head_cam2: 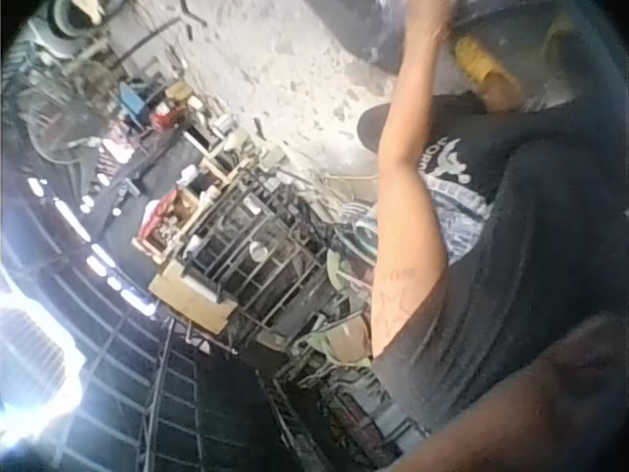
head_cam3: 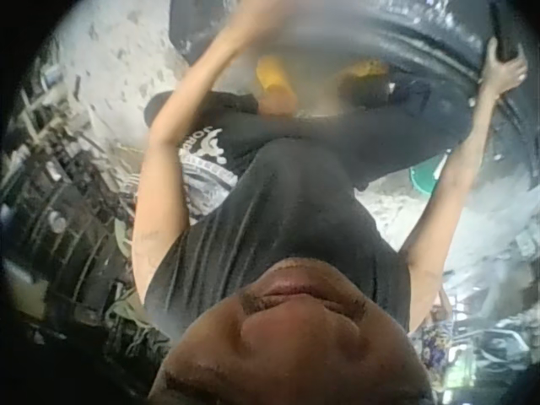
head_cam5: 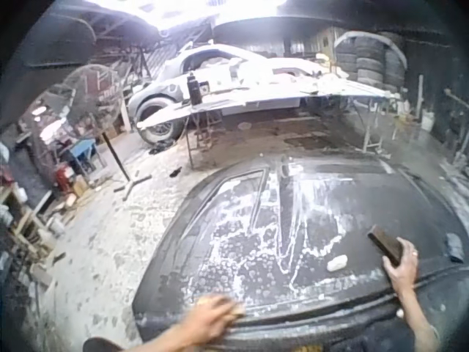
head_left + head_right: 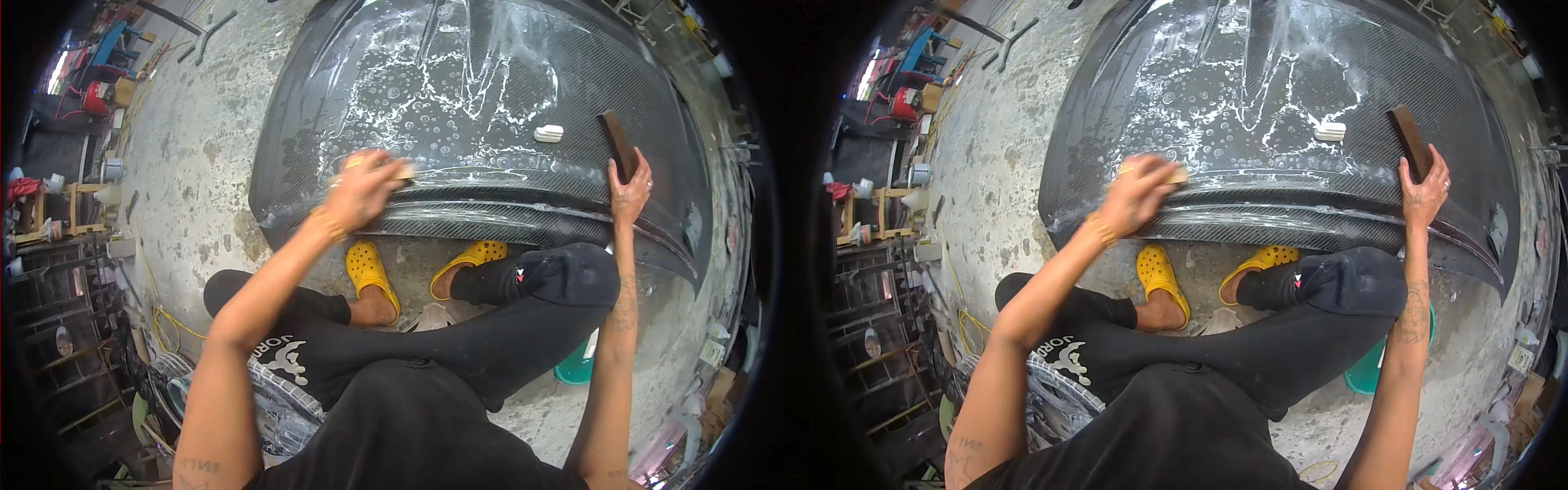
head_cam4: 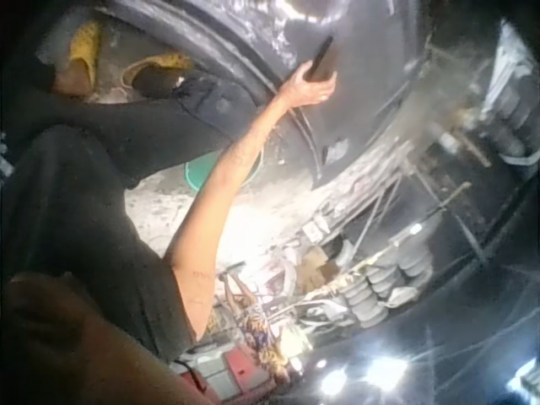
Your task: The recorder is wet sanding a carbon fiber hood using a sanding block and sandpaper.
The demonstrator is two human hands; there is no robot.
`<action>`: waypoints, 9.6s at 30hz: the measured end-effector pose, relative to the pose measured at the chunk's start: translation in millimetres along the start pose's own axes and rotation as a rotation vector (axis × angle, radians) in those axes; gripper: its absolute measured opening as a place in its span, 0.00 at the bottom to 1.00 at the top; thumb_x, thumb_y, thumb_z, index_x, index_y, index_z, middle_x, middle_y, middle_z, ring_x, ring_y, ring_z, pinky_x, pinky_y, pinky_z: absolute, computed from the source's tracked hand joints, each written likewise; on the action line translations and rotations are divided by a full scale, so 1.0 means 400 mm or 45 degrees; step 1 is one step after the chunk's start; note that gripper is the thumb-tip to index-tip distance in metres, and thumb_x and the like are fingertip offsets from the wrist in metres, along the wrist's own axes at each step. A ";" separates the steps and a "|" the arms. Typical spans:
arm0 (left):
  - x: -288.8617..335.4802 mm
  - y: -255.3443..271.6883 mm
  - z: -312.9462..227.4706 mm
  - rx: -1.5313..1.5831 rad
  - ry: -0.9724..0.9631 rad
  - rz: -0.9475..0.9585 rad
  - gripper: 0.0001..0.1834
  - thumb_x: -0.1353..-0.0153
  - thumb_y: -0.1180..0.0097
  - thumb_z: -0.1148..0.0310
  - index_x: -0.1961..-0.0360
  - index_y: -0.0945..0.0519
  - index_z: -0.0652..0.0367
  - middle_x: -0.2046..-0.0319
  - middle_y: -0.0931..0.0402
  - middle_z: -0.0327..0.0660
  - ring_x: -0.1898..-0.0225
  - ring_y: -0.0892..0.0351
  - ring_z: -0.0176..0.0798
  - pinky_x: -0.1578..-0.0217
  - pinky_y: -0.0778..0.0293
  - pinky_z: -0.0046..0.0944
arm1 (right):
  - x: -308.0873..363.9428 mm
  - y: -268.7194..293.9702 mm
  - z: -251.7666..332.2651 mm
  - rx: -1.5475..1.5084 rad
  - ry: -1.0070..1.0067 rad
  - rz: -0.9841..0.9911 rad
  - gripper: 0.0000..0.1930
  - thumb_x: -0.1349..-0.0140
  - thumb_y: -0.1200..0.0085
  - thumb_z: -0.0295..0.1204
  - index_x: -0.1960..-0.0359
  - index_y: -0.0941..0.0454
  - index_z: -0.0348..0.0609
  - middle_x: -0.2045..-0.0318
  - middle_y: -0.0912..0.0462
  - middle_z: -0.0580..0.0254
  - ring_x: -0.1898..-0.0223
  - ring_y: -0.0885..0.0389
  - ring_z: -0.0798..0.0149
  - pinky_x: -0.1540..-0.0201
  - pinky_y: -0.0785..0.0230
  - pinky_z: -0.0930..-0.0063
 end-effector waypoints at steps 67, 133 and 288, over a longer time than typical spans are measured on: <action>0.140 0.109 0.077 -0.109 0.110 -0.009 0.22 0.37 0.35 0.69 0.41 0.17 0.57 0.45 0.23 0.54 0.47 0.24 0.56 0.45 0.28 0.52 | -0.005 -0.015 -0.131 -0.001 -0.156 0.070 0.34 0.25 0.56 0.59 0.26 0.35 0.55 0.29 0.30 0.53 0.28 0.34 0.50 0.26 0.45 0.53; 0.476 0.144 0.140 -0.397 0.914 -0.680 0.16 0.35 0.39 0.68 0.46 0.16 0.58 0.51 0.22 0.52 0.50 0.24 0.55 0.44 0.32 0.53 | -0.034 -0.061 -0.293 0.143 -0.017 0.094 0.34 0.25 0.59 0.62 0.27 0.30 0.56 0.30 0.28 0.56 0.27 0.35 0.52 0.27 0.45 0.48; 0.752 0.149 0.094 -0.407 1.537 -0.007 0.40 0.30 0.42 0.71 0.20 0.44 0.48 0.56 0.30 0.57 0.52 0.26 0.60 0.49 0.28 0.54 | -0.081 -0.144 -0.383 0.070 -0.074 0.316 0.32 0.24 0.59 0.58 0.36 0.21 0.46 0.38 0.19 0.52 0.35 0.24 0.47 0.34 0.35 0.57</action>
Point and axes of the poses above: each hand's wrist, its own x-axis away from the middle knuckle, its own y-axis out of the back of the hand, z = x × y, the point moved 8 cm from there along -x, towards the middle knuckle
